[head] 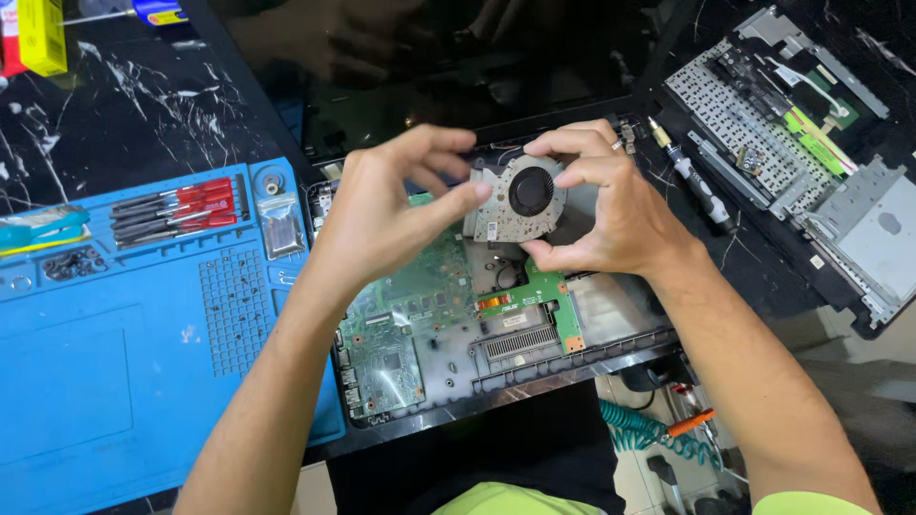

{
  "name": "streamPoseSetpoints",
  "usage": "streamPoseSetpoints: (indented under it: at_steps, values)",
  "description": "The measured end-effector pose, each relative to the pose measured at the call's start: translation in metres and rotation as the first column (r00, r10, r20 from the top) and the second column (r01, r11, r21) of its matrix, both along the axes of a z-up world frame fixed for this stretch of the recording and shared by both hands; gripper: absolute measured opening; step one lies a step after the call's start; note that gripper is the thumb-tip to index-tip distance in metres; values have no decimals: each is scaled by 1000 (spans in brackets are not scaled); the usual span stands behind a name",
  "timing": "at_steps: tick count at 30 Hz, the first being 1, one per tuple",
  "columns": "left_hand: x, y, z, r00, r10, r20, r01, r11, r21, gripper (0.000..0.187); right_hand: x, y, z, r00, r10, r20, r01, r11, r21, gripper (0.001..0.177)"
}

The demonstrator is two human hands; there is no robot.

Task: The person removes a cooling fan from a disassembled laptop, disconnects its power cable, and then uses pliers to strip the insulation from the wires. They then reposition the fan and use a screwdriver to tighten screws on the motherboard.

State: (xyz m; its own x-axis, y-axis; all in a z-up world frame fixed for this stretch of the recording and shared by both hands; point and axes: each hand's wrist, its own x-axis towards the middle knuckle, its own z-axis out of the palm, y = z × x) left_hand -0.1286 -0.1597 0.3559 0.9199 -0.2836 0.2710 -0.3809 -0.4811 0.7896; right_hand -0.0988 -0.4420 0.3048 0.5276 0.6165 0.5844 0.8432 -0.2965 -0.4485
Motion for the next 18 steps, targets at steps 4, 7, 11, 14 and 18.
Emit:
streamPoseSetpoints:
  at_steps: [4, 7, 11, 14, 18]
  values:
    - [-11, -4, -26, 966, -38, -255, -1, 989, -150, 33, -6, -1, 1, 994, -26, 105, 31, 999, -42, 63]
    - [-22, -8, -35, 983, -35, -179, -21, 953, -303, 20, -5, -1, -2, 978, 0, 210, 7, 999, -34, 68]
    - [-27, 9, -34, 775, -139, 616, 52, 986, 158, 11, -4, 1, -2, 988, -28, 151, 7, 991, 136, 83]
    - [-27, 16, -35, 626, -129, 769, -13, 984, 175, 12, -2, 9, 14, 922, -33, 386, -5, 995, 98, 19]
    - [-29, 20, -30, 625, -115, 772, 45, 993, 111, 10, -7, 5, 9, 878, -16, 479, -27, 996, 84, 6]
